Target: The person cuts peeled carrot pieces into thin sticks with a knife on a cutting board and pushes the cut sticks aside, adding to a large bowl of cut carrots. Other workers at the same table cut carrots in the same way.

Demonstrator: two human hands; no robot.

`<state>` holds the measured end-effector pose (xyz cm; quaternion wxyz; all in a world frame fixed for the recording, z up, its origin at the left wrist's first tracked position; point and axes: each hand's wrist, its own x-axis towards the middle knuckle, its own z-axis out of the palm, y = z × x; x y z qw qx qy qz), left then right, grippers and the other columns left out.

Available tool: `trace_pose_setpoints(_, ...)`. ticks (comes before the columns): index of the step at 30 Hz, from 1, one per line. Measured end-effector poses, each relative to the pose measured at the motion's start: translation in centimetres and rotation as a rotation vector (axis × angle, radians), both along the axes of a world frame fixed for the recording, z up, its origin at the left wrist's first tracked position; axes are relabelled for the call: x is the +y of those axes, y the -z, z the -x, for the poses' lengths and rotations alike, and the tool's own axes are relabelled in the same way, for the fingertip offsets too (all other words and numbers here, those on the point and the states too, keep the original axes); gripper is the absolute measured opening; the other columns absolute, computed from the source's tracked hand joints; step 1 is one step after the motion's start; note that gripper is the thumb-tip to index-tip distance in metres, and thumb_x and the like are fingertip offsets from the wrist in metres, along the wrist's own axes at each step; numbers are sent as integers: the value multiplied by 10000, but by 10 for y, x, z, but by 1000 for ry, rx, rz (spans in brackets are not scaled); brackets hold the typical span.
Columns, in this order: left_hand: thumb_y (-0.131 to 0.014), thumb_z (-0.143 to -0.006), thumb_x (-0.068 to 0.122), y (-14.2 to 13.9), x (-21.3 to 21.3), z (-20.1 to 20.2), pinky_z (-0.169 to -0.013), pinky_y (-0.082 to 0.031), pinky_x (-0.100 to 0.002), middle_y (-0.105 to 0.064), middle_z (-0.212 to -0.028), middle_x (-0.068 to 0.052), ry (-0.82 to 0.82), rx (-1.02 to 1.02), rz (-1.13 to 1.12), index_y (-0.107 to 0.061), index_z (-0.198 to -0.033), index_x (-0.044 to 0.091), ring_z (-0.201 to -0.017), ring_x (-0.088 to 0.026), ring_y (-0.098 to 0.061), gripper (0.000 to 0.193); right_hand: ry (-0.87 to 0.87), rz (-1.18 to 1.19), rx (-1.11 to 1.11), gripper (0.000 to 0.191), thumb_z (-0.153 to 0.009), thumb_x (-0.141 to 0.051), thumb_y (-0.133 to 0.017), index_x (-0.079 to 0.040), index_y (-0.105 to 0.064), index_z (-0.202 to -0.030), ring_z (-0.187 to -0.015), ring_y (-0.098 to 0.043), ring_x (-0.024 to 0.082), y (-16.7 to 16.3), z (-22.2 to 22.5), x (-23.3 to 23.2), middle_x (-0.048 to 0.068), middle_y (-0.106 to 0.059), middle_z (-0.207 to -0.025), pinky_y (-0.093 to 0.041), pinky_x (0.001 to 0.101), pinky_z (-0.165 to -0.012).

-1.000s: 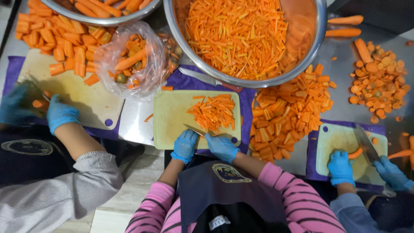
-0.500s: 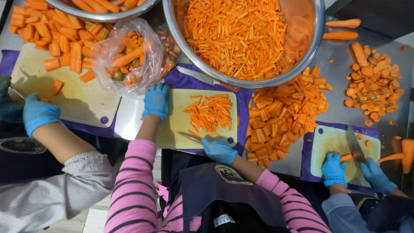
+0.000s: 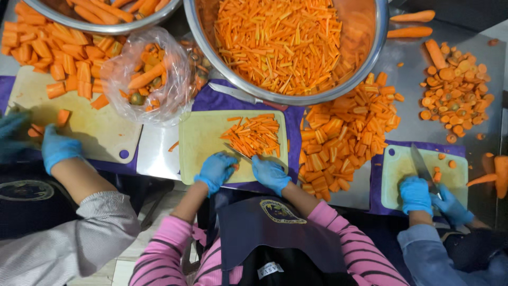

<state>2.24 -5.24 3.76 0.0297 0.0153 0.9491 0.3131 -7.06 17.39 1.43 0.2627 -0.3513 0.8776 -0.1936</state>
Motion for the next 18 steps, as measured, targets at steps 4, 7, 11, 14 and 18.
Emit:
trace_pose_setpoints(4, -656, -844, 162, 11, 35, -41, -826, -542, -458, -670, -1111, -86, -148, 280, 186, -722, -1095, 161, -1020, -319, -647, 259, 11, 72, 71, 290, -964, -185, -482, 27, -510, -1159, -598, -640, 485, 3, -10, -2, 266, -654, -672, -468, 626, -561)
trace_pose_setpoints(7, -649, -871, 148, 24, 43, -43, -840, -550, -432, -664, -1139, -81, -209, 308, 180, -713, -1152, 140, -1035, -301, -644, 288, -11, 186, 86, 351, -956, -174, -496, 72, -508, -1206, -593, -647, 472, 1, -13, -1, 264, -658, -678, -481, 610, -541)
trace_pose_setpoints(11, -651, -863, 142, 42, 37, -22, -829, -569, -408, -671, -1143, -81, -121, 343, 219, -703, -1136, 103, -1023, -302, -654, 281, -140, 38, 122, 244, -1007, -177, -462, -2, -543, -1155, -600, -670, 421, -8, -15, 6, 232, -661, -662, -506, 570, -566)
trace_pose_setpoints(14, -666, -886, 184, 46, 33, -12, -730, -566, -432, -684, -1107, -77, -75, 297, 232, -709, -1091, 92, -927, -298, -658, 229, -173, -48, 114, 281, -949, -126, -459, 18, -515, -1185, -603, -684, 423, -13, -19, 5, 243, -674, -683, -506, 566, -532)
trace_pose_setpoints(18, -672, -866, 178, 47, 33, -12, -747, -578, -430, -667, -1055, -102, -83, 344, 255, -692, -1043, 78, -936, -305, -663, 204, -125, 10, 36, 256, -934, -110, -446, 31, -485, -1144, -632, -686, 450, -7, -25, -13, 254, -678, -699, -507, 567, -539)
